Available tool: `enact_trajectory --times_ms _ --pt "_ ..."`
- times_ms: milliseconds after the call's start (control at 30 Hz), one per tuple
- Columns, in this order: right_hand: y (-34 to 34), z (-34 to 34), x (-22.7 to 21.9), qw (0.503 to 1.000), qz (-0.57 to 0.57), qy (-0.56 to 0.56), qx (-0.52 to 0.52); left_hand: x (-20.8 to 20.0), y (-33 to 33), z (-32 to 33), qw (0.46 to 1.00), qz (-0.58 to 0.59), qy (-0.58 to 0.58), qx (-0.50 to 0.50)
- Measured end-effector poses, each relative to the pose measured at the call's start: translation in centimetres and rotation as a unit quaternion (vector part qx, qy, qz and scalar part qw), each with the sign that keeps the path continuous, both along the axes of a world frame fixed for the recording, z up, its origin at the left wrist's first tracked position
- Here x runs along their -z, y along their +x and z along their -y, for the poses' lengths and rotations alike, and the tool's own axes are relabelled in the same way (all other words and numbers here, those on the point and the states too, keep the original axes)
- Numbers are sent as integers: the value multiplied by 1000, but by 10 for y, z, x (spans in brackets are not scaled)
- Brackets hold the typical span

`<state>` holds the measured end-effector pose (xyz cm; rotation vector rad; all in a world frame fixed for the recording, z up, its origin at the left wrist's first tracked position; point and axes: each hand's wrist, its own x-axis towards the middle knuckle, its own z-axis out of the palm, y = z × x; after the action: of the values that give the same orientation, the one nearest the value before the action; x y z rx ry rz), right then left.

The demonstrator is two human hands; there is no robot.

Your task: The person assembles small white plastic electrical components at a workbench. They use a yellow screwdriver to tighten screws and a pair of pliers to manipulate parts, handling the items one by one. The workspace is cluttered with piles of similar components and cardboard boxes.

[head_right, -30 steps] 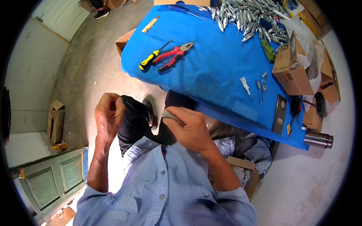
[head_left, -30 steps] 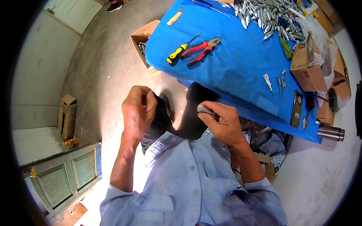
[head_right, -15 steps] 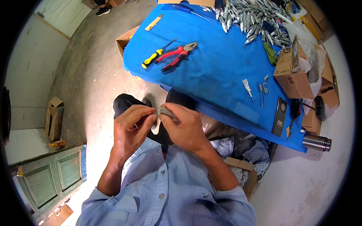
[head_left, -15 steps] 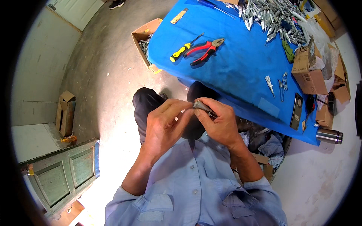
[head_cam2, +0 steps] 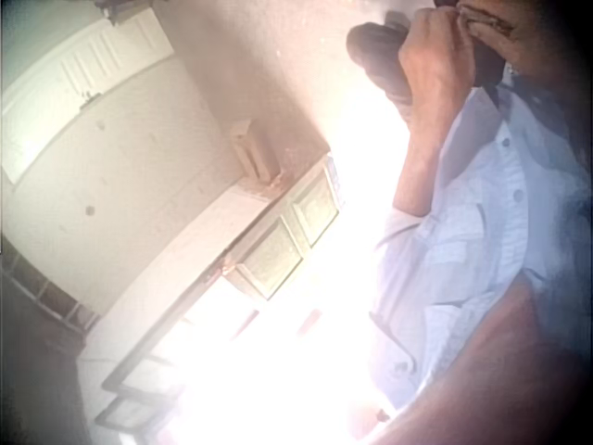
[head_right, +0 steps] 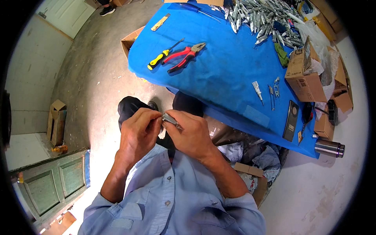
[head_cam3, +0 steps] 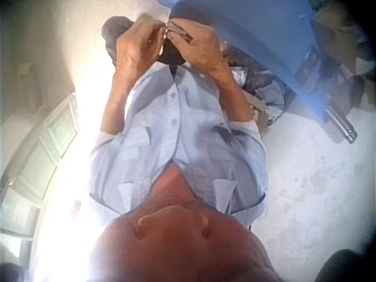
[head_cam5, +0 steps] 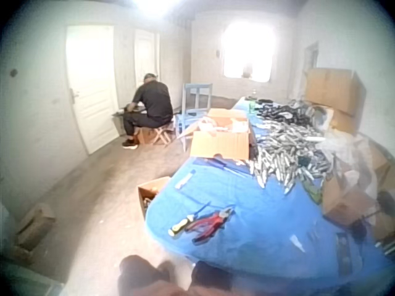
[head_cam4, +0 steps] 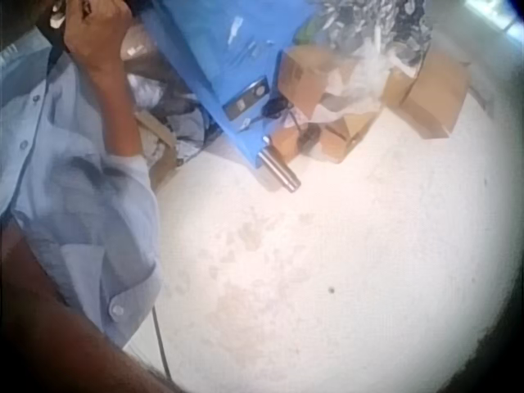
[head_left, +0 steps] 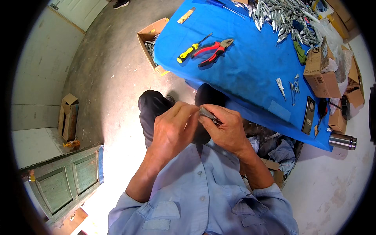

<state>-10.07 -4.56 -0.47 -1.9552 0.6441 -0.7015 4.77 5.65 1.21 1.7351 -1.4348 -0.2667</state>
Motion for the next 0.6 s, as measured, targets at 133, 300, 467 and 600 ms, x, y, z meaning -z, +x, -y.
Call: enact_trajectory --times_ms 133,300,467,600 --pt "1 0 -2 1000 0 2 4 -2 -1 -1 1000 -13 2 -1" --pt "0 1 3 1000 -6 -19 0 1 2 -2 1000 13 -3 17" --pt "0 0 -1 999 -4 32 -3 -4 3 -3 999 -47 6 13" --pt "1 -1 -1 999 -3 51 -6 0 1 -3 1000 3 -11 1"
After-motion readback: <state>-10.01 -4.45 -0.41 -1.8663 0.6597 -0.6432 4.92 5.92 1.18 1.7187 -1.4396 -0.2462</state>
